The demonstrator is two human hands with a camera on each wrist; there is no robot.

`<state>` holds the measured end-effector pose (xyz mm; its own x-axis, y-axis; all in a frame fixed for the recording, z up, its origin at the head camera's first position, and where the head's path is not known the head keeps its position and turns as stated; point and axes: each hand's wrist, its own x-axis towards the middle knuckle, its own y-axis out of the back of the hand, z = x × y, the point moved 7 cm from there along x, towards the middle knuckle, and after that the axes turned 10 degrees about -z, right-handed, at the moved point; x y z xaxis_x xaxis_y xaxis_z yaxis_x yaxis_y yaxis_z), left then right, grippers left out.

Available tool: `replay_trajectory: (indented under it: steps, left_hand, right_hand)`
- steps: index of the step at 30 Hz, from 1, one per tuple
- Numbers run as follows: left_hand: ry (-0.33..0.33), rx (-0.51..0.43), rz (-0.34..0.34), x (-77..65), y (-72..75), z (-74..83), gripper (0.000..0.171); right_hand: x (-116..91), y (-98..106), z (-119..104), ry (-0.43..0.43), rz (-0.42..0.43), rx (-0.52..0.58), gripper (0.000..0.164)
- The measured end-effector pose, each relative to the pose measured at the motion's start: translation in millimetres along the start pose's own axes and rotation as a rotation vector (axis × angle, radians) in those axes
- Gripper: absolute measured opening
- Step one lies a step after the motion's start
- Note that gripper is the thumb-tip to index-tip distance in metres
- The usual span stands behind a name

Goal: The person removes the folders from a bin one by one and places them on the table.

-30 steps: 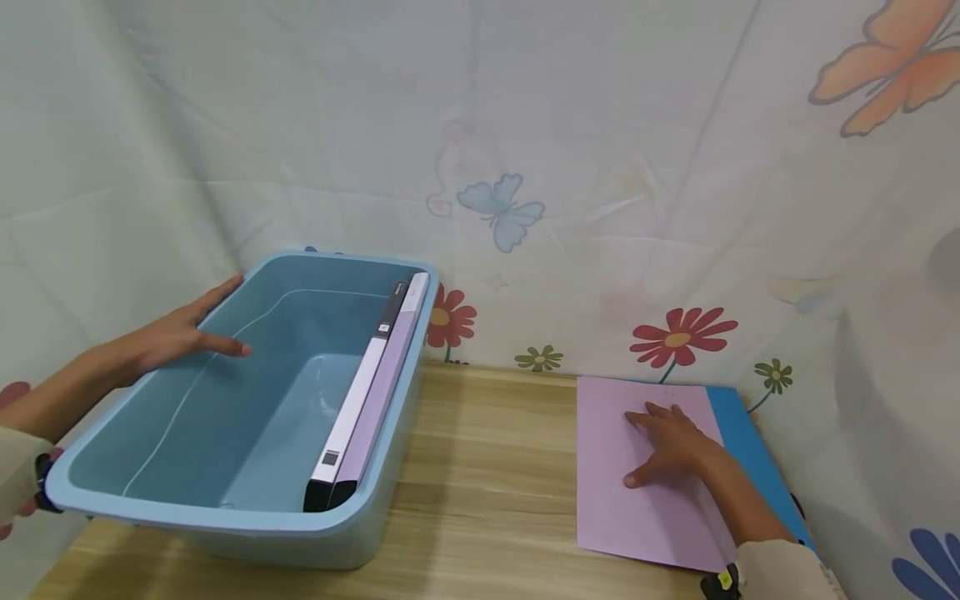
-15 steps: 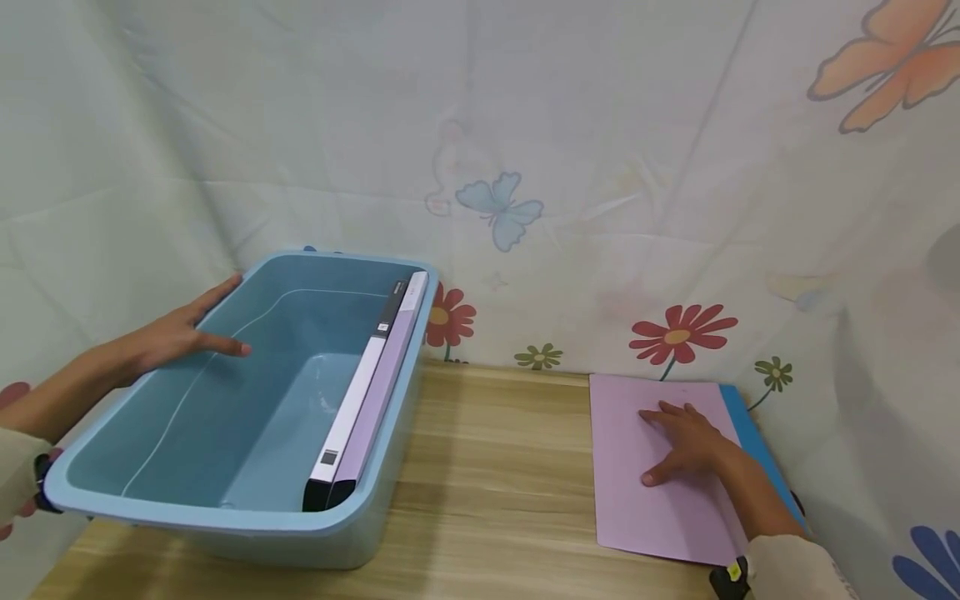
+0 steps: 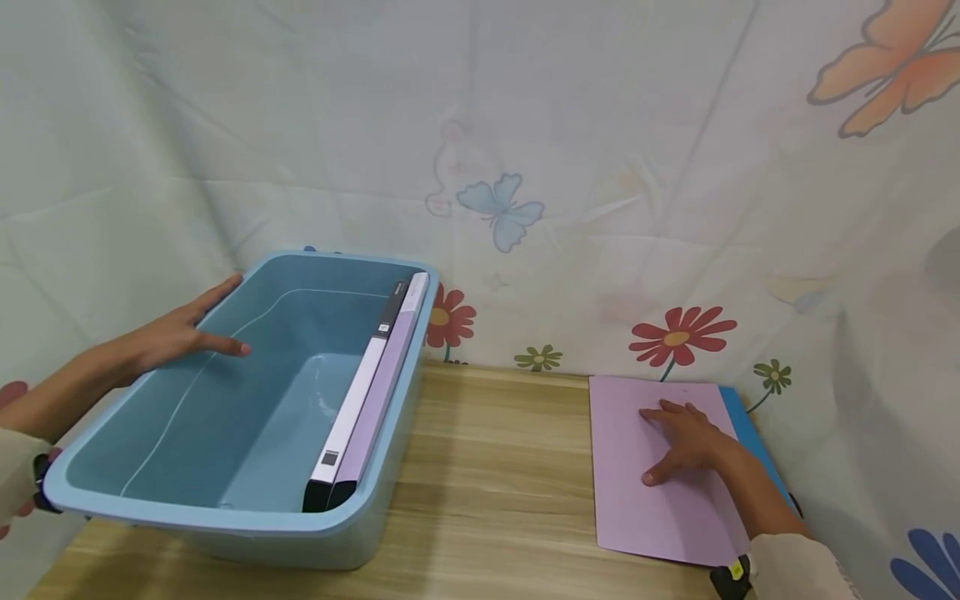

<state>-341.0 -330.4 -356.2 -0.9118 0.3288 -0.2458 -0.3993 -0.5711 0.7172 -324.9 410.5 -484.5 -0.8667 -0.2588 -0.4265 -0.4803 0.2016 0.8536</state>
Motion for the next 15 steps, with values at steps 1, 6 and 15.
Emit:
replay_trajectory:
  steps: [1,6,15]
  left_hand:
    - [-0.001,0.0,0.0,-0.1,0.0,0.2,0.13]
    - [0.0,0.001,0.001,-0.3,0.4,0.4,0.13]
    - [0.003,-0.026,-0.005,-0.4,-1.1,-0.7,0.133]
  right_hand:
    - [-0.7,0.8,-0.3,0.002,0.003,-0.005,0.119]
    - [-5.5,6.7,-1.5,-0.001,0.018,-0.016,0.122]
    - [-5.3,21.3,-10.8,0.023,0.059,-0.045,0.115]
